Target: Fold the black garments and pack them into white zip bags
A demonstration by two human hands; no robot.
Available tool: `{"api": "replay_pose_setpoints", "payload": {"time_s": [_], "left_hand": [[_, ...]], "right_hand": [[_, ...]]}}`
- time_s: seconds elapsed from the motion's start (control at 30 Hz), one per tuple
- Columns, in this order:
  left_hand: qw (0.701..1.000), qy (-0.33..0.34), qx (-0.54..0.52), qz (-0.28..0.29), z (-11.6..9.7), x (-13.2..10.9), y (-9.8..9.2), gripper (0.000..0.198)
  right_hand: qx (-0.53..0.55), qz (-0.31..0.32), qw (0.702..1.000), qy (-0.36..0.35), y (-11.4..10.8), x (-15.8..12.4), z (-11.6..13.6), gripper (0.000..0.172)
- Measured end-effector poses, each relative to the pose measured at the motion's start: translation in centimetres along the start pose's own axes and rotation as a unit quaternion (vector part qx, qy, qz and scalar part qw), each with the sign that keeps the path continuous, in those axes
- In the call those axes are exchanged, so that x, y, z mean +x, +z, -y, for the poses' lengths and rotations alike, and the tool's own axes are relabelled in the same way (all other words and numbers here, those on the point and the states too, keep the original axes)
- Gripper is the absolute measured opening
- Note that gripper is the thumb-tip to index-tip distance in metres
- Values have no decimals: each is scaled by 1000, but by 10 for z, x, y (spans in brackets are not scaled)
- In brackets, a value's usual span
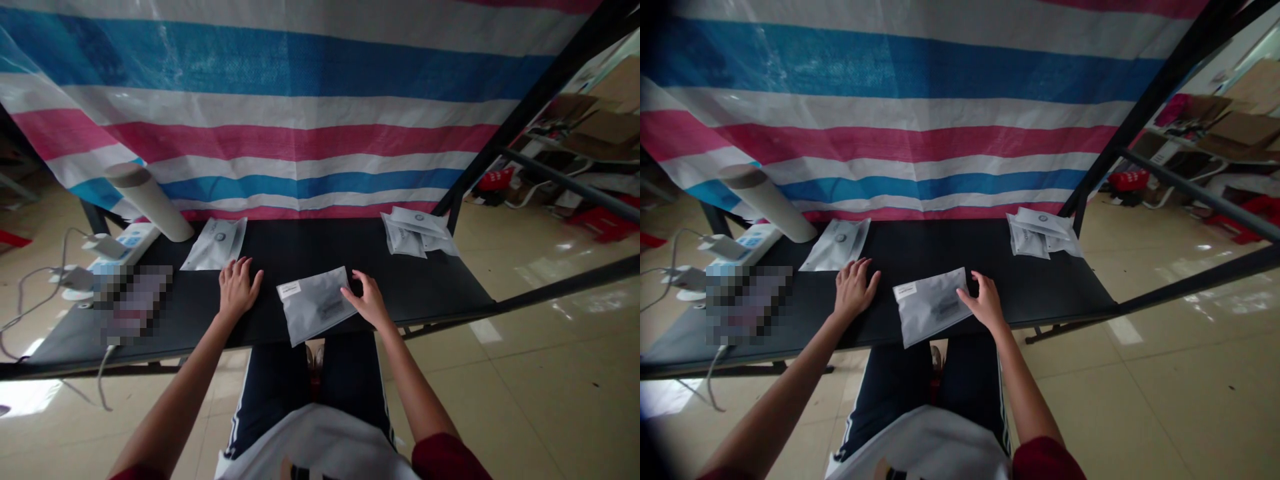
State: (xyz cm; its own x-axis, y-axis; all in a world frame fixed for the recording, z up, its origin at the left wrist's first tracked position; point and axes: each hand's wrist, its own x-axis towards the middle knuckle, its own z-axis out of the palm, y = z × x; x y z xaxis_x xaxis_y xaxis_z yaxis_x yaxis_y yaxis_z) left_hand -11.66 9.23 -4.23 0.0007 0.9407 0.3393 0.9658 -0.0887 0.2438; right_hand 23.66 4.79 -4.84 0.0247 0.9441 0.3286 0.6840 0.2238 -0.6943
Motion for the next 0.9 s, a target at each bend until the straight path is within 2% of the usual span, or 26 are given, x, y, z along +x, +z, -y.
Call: {"api": "replay_pose_setpoints", "payload": {"time_s": [0.07, 0.13, 0.23, 0.4, 0.47, 0.53, 0.6, 0.67, 0.8, 0.9], "left_hand": [[999, 30, -45, 3, -2, -2, -3, 53], [995, 29, -95, -2, -7, -2, -8, 48], [984, 22, -179, -6, -27, 2, -17, 42], [947, 102, -303, 26, -95, 13, -24, 34], [931, 135, -335, 53, -122, 18, -18, 34], [927, 153, -329, 92, -140, 23, -8, 32], [942, 151, -265, 138, -147, 26, 3, 27], [958, 133, -187, 171, -145, 26, 12, 24], [970, 92, -120, 188, -133, 23, 20, 23], [972, 80, -97, 199, -131, 20, 19, 25]], "right_hand": [[-21, 27, 999, 6, 1, -2, -5, 44], [-25, 58, 998, -12, 3, 1, -5, 34], [-12, 116, 991, -59, 14, 14, 5, 29], [1, 173, 980, -101, 51, 38, 30, 29], [-2, 165, 981, -106, 66, 43, 34, 29], [3, 150, 983, -106, 75, 45, 33, 25], [9, 131, 987, -96, 77, 44, 30, 21], [7, 115, 989, -90, 76, 42, 26, 21], [-4, 64, 995, -74, 73, 38, 27, 18], [-19, 53, 996, -62, 73, 38, 30, 14]]}}
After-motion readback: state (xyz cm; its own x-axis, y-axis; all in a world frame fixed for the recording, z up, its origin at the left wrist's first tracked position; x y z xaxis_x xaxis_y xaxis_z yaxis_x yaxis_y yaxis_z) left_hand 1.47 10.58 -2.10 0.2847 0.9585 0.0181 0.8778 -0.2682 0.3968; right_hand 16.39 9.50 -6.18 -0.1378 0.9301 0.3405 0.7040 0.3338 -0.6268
